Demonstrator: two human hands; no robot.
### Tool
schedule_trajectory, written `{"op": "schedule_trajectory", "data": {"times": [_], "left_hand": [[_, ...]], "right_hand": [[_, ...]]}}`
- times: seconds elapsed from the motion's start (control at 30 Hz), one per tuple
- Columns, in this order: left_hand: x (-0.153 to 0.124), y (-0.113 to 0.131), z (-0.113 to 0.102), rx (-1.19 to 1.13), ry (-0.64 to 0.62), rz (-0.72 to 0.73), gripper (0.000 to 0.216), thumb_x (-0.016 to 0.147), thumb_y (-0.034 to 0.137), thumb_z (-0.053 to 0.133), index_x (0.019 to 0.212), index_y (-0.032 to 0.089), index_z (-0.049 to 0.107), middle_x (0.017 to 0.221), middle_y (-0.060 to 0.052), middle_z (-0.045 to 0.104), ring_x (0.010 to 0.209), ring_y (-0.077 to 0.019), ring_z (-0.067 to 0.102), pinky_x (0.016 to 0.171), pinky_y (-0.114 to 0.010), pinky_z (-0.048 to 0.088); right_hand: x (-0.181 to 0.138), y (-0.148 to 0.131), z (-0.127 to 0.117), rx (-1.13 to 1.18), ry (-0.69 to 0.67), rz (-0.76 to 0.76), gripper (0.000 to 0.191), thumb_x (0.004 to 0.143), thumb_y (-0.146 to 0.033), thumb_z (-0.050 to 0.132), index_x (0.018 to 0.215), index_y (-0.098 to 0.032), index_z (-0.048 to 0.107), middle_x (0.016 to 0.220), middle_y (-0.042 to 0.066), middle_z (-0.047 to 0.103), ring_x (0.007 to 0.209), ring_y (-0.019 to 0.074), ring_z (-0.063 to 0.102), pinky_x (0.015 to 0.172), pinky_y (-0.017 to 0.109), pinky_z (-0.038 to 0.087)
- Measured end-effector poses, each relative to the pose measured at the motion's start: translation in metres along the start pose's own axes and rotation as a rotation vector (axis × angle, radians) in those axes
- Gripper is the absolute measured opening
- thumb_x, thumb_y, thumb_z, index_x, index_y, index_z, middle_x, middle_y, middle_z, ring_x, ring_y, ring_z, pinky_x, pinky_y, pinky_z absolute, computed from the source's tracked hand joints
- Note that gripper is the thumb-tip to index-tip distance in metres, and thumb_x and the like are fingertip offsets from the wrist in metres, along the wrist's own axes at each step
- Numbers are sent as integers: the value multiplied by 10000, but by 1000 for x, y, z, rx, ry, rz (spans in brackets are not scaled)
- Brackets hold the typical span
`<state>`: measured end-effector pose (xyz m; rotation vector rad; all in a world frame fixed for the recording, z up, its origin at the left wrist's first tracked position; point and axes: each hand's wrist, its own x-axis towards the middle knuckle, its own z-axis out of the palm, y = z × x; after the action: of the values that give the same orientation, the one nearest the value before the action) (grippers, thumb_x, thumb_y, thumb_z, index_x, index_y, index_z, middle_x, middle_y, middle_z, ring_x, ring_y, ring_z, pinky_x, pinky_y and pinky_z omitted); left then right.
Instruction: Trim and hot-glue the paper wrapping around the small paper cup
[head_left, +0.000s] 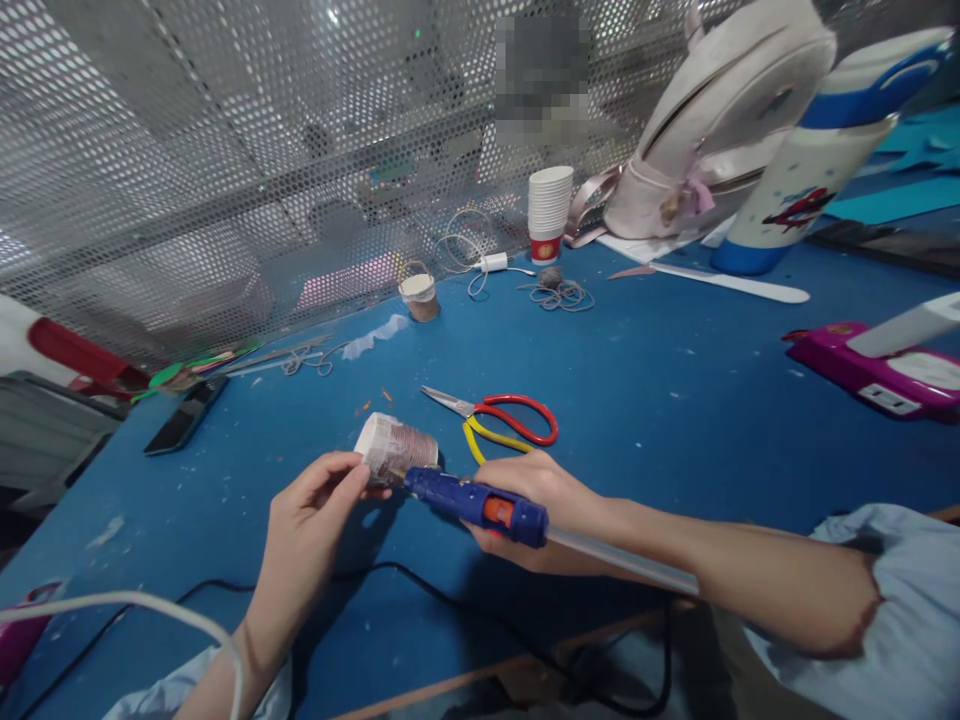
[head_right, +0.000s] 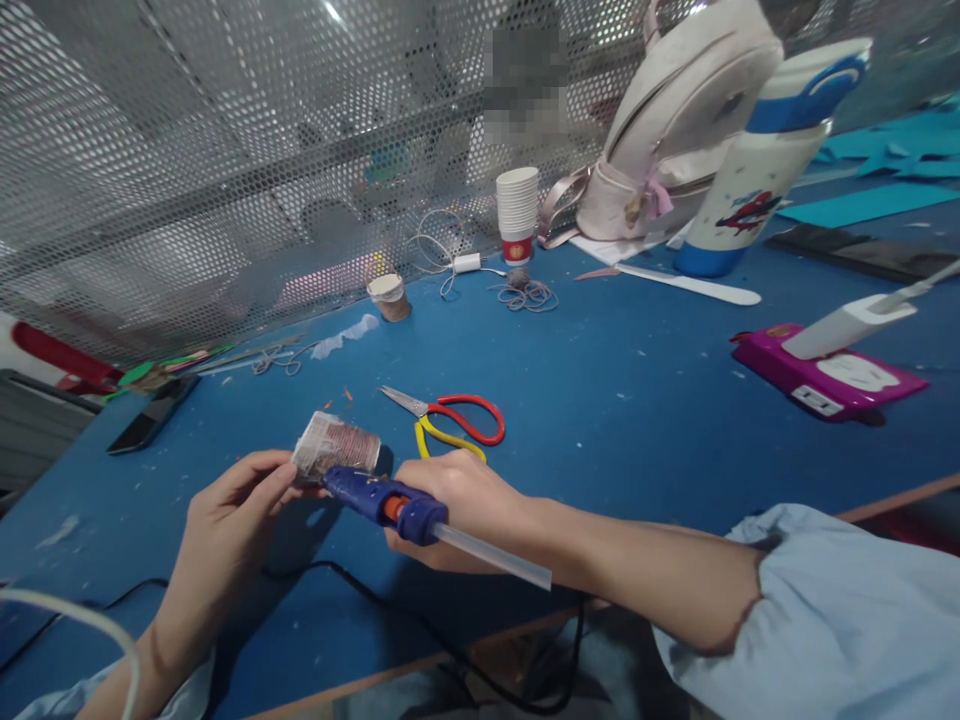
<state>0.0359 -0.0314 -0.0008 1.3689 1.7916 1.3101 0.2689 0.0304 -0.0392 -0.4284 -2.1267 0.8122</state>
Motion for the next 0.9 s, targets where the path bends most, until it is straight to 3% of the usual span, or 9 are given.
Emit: {"op": "schedule_trajectory", "data": {"times": [0.27,0.47,0.6,0.73,0.9], "left_hand": [[0,0,0,101,11,102,211,777,399,669,742,191,672,692,8,695,621,-153,682,606,-223,529],[0,-2,0,263,76,271,147,787,296,616,689,190,643,619,24,661,532,-110,611,525,-188,470],[-1,-5,2,412,128,500,119,806,200,590,688,190,597,606,45,609,498,-77,541,495,-165,428],[-1,-9,5,578,190,804,101,798,110,595,733,182,565,635,54,571,533,-60,539,564,-154,436],[-1,-13,8,744,182,981,67,831,119,594,840,175,559,678,33,599,577,-77,577,596,-168,446]], "right_hand": [[2,-4,-3,-15,-11,21,89,788,-239,567,720,-185,548,614,-5,571,524,102,482,522,220,380],[5,-11,-9,-26,-49,62,83,799,-211,576,726,-174,559,631,5,581,544,106,489,547,222,397],[5,-13,-10,-1,-52,72,77,799,-203,568,732,-167,578,631,8,589,539,106,492,536,218,388],[5,-13,-10,-22,-38,70,92,813,-208,572,729,-173,562,629,-3,567,542,103,462,547,220,374],[7,-13,-11,-38,8,79,154,833,-224,581,692,-180,535,601,-17,527,526,95,411,548,221,360]]}}
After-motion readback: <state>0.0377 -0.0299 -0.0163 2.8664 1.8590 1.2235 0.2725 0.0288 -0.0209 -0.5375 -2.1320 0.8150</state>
